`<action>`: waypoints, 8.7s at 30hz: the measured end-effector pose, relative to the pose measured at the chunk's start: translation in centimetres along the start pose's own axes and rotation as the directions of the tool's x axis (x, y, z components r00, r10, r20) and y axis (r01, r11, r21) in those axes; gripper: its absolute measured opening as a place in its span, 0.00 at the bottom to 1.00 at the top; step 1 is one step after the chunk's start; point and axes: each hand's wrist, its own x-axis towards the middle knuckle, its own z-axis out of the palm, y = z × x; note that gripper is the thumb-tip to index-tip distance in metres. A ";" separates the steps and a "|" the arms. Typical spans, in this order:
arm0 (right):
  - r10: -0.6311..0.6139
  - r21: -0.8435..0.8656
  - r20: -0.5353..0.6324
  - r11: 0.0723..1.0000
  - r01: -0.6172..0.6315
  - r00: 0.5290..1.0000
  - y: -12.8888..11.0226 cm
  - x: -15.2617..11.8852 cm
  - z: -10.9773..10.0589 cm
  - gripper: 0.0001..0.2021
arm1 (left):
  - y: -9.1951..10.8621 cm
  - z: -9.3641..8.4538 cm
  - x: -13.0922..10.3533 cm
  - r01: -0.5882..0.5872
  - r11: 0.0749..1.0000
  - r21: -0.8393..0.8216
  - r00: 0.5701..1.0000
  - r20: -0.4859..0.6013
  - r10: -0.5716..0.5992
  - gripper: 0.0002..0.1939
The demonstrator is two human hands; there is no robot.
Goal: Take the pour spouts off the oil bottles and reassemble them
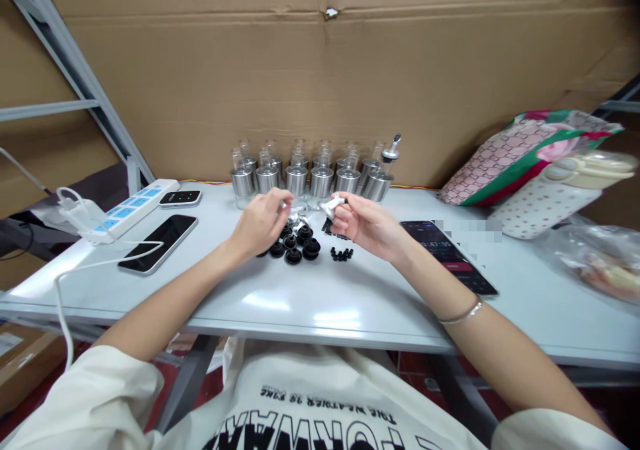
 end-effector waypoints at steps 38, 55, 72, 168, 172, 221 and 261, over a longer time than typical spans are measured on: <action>0.017 -0.094 -0.199 0.995 -0.036 0.980 0.1 0.1 -1.0 0.09 | 0.2 1.4 -0.4 -0.230 0.956 0.182 0.922 0.354 0.155 0.12; 0.008 -0.116 -0.271 0.992 -0.040 0.963 0.4 0.3 -1.1 0.10 | 0.1 1.1 -0.3 -0.145 0.982 0.117 0.982 0.139 0.129 0.11; -0.029 -0.605 -0.189 0.791 -0.093 0.982 1.9 0.4 -1.1 0.12 | -0.4 2.5 -0.6 0.027 0.998 -0.049 0.929 0.370 -0.007 0.09; -0.070 -0.306 -0.189 0.952 0.009 0.979 0.5 0.0 0.2 0.11 | 2.8 1.9 -0.7 0.312 0.833 -0.456 0.950 0.160 -0.268 0.12; -0.080 -0.284 -0.182 0.959 0.025 0.980 0.5 0.0 0.1 0.10 | 2.8 1.6 -0.6 0.314 0.867 -0.388 0.948 0.176 -0.265 0.14; 0.053 -0.237 -0.047 0.969 -0.063 0.997 2.0 0.1 -0.1 0.16 | 3.4 1.2 -0.2 0.526 0.210 -0.824 0.849 0.520 -0.088 0.25; 0.099 -0.219 -0.086 0.969 -0.116 0.991 1.9 0.0 0.0 0.12 | 4.2 1.0 -0.4 0.577 0.319 -0.752 0.813 0.565 -0.139 0.23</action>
